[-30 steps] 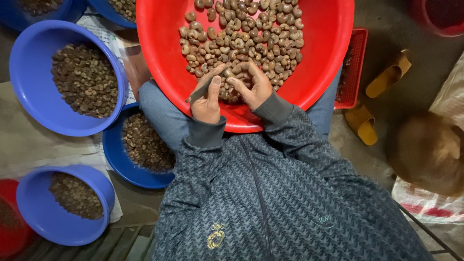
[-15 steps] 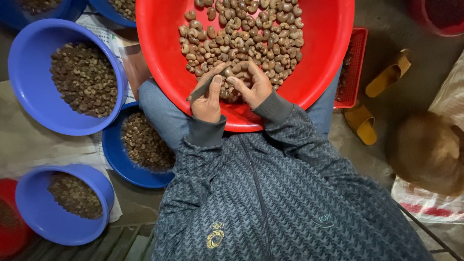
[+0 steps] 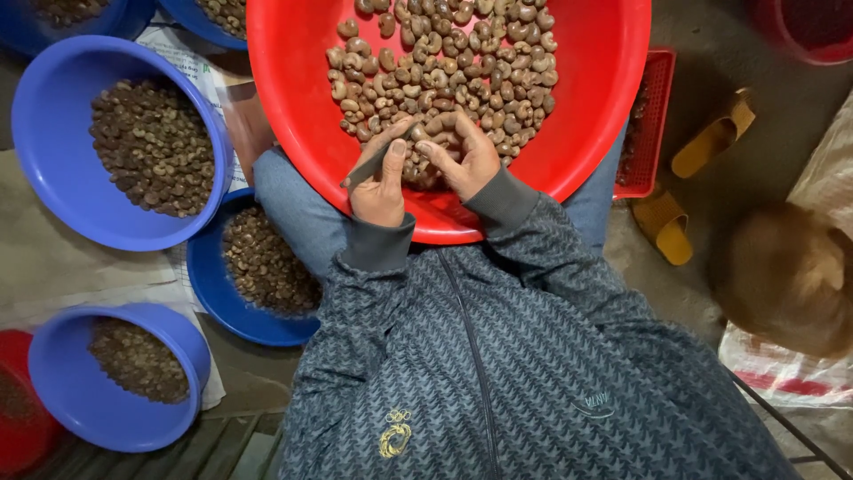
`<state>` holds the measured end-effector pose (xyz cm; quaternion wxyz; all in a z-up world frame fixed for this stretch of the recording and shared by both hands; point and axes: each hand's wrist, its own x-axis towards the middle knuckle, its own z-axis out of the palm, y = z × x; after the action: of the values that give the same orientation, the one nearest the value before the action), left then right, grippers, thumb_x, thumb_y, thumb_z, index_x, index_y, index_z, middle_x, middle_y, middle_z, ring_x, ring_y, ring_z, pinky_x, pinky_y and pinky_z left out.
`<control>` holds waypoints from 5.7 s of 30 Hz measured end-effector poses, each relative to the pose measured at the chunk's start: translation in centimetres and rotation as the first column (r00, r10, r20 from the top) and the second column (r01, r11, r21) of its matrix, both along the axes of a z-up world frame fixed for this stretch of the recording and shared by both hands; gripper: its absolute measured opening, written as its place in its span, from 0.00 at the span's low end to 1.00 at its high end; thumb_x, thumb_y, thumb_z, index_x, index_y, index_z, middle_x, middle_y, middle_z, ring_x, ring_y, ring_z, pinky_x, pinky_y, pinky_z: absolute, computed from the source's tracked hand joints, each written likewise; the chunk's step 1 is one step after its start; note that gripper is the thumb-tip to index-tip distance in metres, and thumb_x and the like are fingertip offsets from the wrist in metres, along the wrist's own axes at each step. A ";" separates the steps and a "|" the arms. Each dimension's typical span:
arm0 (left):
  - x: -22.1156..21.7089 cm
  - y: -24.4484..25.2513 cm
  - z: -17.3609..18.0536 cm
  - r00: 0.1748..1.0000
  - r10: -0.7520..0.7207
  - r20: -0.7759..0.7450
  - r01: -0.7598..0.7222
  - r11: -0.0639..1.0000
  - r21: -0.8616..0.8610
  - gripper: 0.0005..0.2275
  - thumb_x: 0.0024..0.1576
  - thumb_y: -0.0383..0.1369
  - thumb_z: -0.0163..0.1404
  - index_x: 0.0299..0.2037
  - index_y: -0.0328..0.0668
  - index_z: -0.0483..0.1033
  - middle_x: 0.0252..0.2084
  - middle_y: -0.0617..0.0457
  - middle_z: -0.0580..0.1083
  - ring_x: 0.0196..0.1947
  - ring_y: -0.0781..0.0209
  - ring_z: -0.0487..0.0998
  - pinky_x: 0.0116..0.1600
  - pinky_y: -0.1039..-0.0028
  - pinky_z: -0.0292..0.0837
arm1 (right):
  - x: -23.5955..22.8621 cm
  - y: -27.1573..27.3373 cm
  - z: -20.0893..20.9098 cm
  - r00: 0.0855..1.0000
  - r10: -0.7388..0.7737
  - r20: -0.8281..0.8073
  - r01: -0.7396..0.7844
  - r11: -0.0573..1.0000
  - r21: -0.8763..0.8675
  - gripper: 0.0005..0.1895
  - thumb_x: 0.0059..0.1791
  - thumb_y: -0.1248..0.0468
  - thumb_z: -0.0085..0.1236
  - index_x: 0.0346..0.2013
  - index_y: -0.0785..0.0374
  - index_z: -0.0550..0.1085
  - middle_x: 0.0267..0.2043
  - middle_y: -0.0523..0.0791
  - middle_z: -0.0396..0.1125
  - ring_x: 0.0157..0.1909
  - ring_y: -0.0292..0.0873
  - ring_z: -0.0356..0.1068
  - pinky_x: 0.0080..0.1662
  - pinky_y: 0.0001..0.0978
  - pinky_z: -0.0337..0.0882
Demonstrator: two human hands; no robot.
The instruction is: A person is manually processing cashew nuts by cracking or peeling them one by one using a small hand tool and sorting them into different bowls.
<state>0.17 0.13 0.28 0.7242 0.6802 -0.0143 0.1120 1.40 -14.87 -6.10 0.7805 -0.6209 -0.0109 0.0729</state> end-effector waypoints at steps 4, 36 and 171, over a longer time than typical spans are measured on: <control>0.0 -0.1 0.3 1.000 -0.002 0.018 0.003 1.000 -0.017 0.09 0.67 0.27 0.50 0.54 0.31 0.79 0.54 0.36 0.78 0.60 0.41 0.76 0.63 0.56 0.74 | -0.1 0.1 1.7 0.998 -0.027 0.057 0.032 0.996 -0.083 0.13 0.55 0.66 0.61 0.52 0.67 0.70 0.36 0.53 0.75 0.35 0.40 0.75 0.32 0.31 0.79; 0.2 0.5 0.5 0.995 -0.083 0.057 0.086 0.995 -0.056 0.09 0.67 0.25 0.49 0.52 0.25 0.78 0.53 0.29 0.76 0.59 0.31 0.75 0.66 0.44 0.69 | -0.1 -0.6 1.2 0.991 -0.065 -0.115 0.087 0.976 0.199 0.16 0.54 0.67 0.61 0.53 0.72 0.67 0.39 0.58 0.75 0.36 0.50 0.80 0.37 0.38 0.84; 4.5 1.5 0.9 0.995 -0.093 0.035 0.089 0.992 0.094 0.10 0.68 0.31 0.50 0.53 0.35 0.80 0.53 0.40 0.79 0.59 0.44 0.77 0.70 0.51 0.66 | 4.7 -1.4 8.3 0.934 0.209 0.290 -0.089 0.922 -0.377 0.28 0.56 0.62 0.62 0.69 0.65 0.66 0.41 0.56 0.76 0.38 0.57 0.77 0.35 0.49 0.80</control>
<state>4.70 1.64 1.18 0.6958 0.7094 -0.0649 0.0914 6.07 -16.26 2.25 0.6337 -0.7532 -0.1735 0.0303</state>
